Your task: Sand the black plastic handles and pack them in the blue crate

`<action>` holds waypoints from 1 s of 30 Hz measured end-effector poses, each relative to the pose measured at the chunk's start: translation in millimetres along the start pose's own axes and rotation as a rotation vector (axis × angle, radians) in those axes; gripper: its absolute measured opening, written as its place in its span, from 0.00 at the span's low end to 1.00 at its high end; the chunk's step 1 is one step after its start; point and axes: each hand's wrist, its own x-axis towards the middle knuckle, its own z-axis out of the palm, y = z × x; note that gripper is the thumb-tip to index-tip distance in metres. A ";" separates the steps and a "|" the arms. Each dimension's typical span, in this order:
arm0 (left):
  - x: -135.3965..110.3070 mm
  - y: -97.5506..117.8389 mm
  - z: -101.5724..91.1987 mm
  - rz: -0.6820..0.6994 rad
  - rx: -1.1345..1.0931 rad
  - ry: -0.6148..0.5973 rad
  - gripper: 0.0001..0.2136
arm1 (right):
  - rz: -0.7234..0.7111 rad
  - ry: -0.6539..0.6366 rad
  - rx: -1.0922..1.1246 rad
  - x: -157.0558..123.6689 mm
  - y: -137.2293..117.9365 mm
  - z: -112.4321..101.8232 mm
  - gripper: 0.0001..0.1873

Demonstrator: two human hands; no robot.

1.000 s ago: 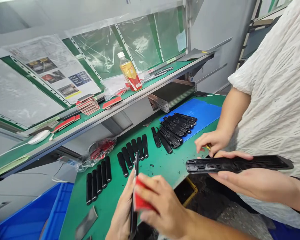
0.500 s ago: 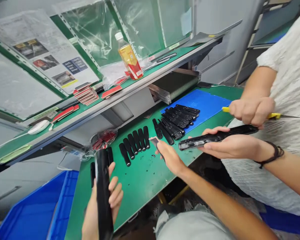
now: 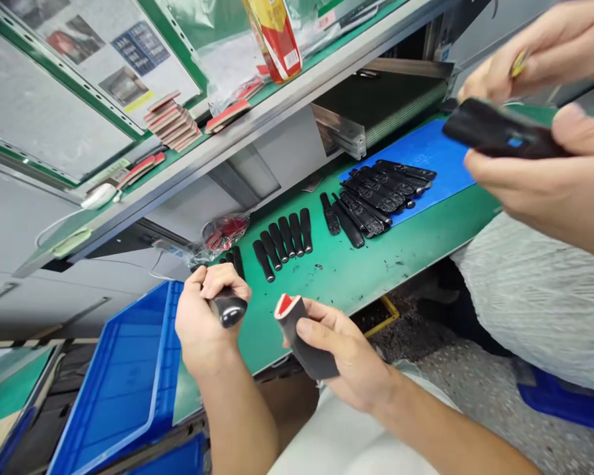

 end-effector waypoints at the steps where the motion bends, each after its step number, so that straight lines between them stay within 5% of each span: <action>1: -1.6 -2.7 0.0 -0.004 -0.007 -0.009 0.13 | -0.023 0.007 -0.001 -1.3 1.6 2.7 0.17; 10: -20.6 -20.3 5.9 0.093 0.068 -0.055 0.13 | -0.291 -0.040 -0.191 2.7 14.5 25.6 0.21; 15: -19.5 -25.0 3.4 0.233 0.112 -0.020 0.13 | -0.511 0.210 -0.335 31.0 2.7 7.0 0.18; 19: -20.0 -17.7 -4.1 0.127 0.163 -0.162 0.14 | -0.435 0.074 -0.347 35.1 -4.2 -1.4 0.21; 23: -22.1 -9.8 -6.0 -0.008 0.097 -0.188 0.15 | -0.428 0.288 -0.291 37.1 -6.8 -3.4 0.22; 26: -20.9 -5.8 -6.8 -0.081 0.107 -0.173 0.16 | -0.317 0.081 -0.323 42.1 -5.3 -4.8 0.25; 30: -18.5 -0.1 -8.7 -0.123 0.218 -0.304 0.17 | -0.326 0.327 -0.388 51.1 -8.4 -17.9 0.23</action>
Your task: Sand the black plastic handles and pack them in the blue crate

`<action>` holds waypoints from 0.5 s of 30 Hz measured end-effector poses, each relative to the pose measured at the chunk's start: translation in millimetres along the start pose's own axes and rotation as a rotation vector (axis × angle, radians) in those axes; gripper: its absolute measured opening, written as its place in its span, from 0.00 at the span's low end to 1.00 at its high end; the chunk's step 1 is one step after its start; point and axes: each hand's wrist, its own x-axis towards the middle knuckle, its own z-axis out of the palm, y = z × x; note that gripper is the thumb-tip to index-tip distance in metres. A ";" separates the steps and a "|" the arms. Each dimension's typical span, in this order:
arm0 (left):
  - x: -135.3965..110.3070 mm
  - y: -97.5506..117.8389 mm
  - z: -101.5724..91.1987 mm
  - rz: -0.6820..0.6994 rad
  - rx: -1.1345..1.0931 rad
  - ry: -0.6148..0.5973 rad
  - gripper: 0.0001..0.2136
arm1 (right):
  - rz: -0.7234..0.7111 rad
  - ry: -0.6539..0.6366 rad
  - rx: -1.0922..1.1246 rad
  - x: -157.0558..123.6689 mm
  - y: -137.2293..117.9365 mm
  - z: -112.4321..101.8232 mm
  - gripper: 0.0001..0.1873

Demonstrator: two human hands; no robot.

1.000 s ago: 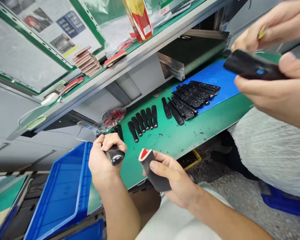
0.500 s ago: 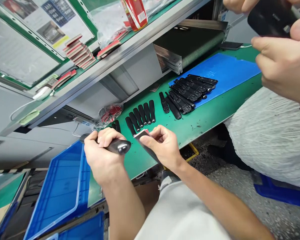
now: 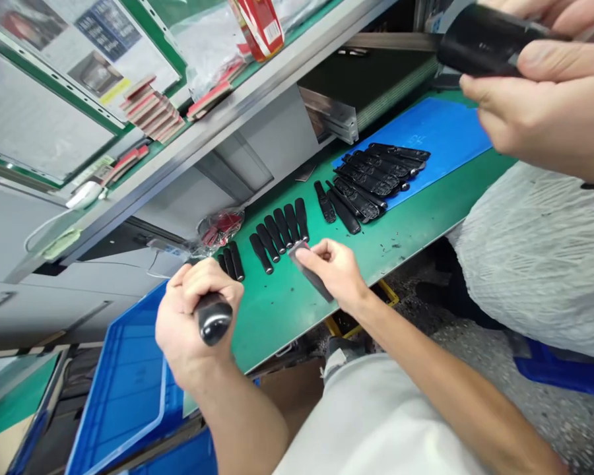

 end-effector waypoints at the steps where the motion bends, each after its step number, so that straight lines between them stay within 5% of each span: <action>1: 0.3 0.4 -0.1 0.003 0.025 -0.013 0.17 | -0.003 0.025 0.004 1.2 -0.2 -2.9 0.23; 8: 4.6 -9.7 8.0 0.037 -0.089 0.165 0.16 | 0.033 -0.107 0.151 -29.6 -25.2 9.4 0.26; 12: 8.7 -8.6 1.0 -0.005 -0.048 0.102 0.17 | 0.051 -0.294 0.265 -39.9 -32.2 25.7 0.24; 15: 11.4 -0.3 -6.8 -0.013 0.040 0.005 0.19 | 0.027 -0.328 0.063 -24.7 -17.3 19.0 0.22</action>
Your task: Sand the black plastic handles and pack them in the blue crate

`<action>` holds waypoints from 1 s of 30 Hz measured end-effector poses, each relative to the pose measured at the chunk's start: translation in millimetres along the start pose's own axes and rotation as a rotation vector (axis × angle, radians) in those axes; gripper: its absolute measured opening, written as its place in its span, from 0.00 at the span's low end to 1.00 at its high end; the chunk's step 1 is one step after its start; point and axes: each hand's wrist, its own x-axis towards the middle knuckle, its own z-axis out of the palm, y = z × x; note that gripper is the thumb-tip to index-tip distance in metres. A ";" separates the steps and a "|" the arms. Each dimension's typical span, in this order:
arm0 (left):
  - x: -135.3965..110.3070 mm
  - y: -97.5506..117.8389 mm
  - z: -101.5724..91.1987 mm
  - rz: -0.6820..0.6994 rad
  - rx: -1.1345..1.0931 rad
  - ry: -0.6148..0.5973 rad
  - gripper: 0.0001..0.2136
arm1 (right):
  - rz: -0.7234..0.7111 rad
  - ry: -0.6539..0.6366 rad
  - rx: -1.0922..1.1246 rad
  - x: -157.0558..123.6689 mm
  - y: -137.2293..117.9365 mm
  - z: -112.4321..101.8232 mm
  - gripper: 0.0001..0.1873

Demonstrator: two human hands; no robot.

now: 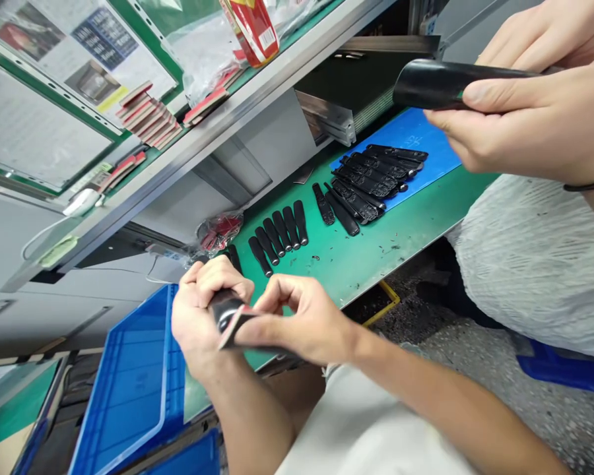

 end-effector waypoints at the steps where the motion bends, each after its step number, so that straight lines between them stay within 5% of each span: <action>1: 0.4 3.5 -1.5 -0.006 0.011 -0.033 0.20 | 0.009 0.080 -0.103 5.4 6.8 -9.3 0.22; 5: 0.5 13.9 -0.9 -0.051 -0.076 -0.126 0.19 | 0.033 0.379 -0.296 15.4 25.1 -44.6 0.22; 11: 4.3 9.9 0.6 -0.034 -0.139 -0.110 0.16 | -0.002 0.343 -0.253 -8.4 7.1 -26.1 0.20; 17: 6.4 0.4 6.3 -0.029 -0.252 -0.047 0.16 | -0.011 0.004 0.033 -16.6 -11.5 16.9 0.22; 20: 4.4 4.5 5.4 -0.056 -0.179 -0.136 0.13 | -0.008 -0.002 -0.124 2.9 5.5 3.1 0.21; 25: -1.9 17.3 1.3 0.045 -0.196 -0.267 0.09 | 0.001 0.445 -0.350 25.0 34.5 -50.7 0.21; 30: -4.0 14.8 -3.7 -0.071 -0.264 -0.133 0.16 | -0.020 0.217 -0.254 -6.0 17.7 -36.3 0.26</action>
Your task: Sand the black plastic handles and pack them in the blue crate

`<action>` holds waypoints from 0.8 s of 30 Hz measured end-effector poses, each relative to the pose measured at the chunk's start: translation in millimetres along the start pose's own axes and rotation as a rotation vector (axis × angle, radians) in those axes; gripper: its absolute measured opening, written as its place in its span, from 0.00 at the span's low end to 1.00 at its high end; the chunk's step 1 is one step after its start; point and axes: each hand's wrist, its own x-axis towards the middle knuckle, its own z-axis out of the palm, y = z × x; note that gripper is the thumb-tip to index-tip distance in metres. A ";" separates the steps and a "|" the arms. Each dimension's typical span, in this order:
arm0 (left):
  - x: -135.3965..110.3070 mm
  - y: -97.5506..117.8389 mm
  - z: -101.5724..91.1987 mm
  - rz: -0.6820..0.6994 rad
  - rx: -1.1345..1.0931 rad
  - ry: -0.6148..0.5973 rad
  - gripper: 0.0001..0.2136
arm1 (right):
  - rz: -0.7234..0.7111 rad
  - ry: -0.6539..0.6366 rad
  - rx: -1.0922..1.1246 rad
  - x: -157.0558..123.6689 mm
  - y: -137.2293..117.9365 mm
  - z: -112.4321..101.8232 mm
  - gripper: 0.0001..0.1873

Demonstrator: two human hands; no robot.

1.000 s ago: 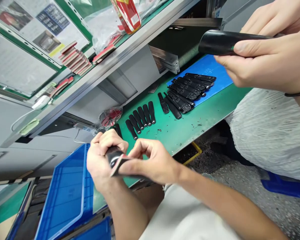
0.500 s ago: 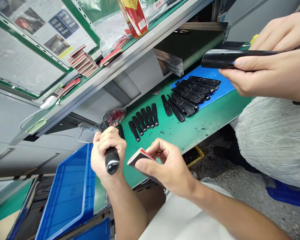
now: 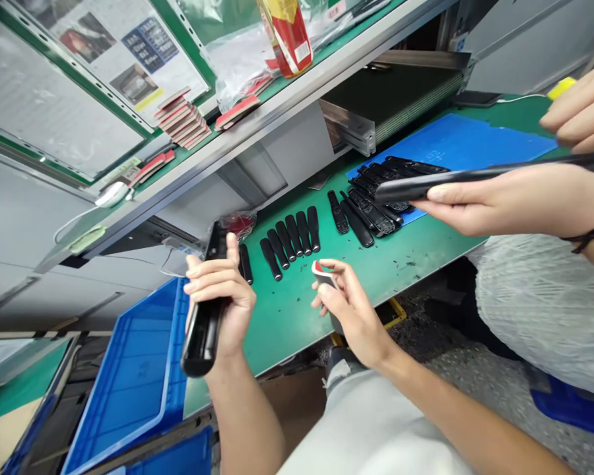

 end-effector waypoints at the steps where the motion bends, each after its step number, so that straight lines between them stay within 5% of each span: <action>1: 0.0 -1.3 -1.5 -0.028 0.006 0.037 0.17 | -0.018 -0.063 0.004 -8.2 -6.1 3.7 0.27; 4: 0.4 -5.6 -4.8 -0.054 0.087 0.123 0.17 | -0.186 -0.197 -0.183 -22.5 -19.4 10.3 0.31; 8: 0.6 -11.5 -3.5 -0.035 0.154 0.176 0.16 | -0.773 -0.368 -0.572 -15.3 -29.2 10.3 0.26; 11: -0.7 -14.0 0.3 -0.030 0.180 0.220 0.16 | -1.023 -0.463 -0.678 -5.2 -33.7 14.8 0.26; 14: -2.1 -12.7 1.3 -0.041 0.162 0.219 0.16 | -1.182 -0.485 -0.812 -5.3 -30.1 25.4 0.26; 18: -3.6 -4.5 -3.5 -0.052 0.070 0.175 0.16 | -1.386 -0.816 -0.831 -13.2 -17.7 40.5 0.16; 22: -6.0 8.2 -9.7 -0.054 0.006 0.141 0.17 | -1.353 -0.652 -0.812 -14.0 -10.1 51.4 0.15; 24: -6.5 17.2 -13.2 -0.023 -0.051 0.092 0.17 | -1.321 -0.803 -0.761 -14.7 -6.8 52.9 0.14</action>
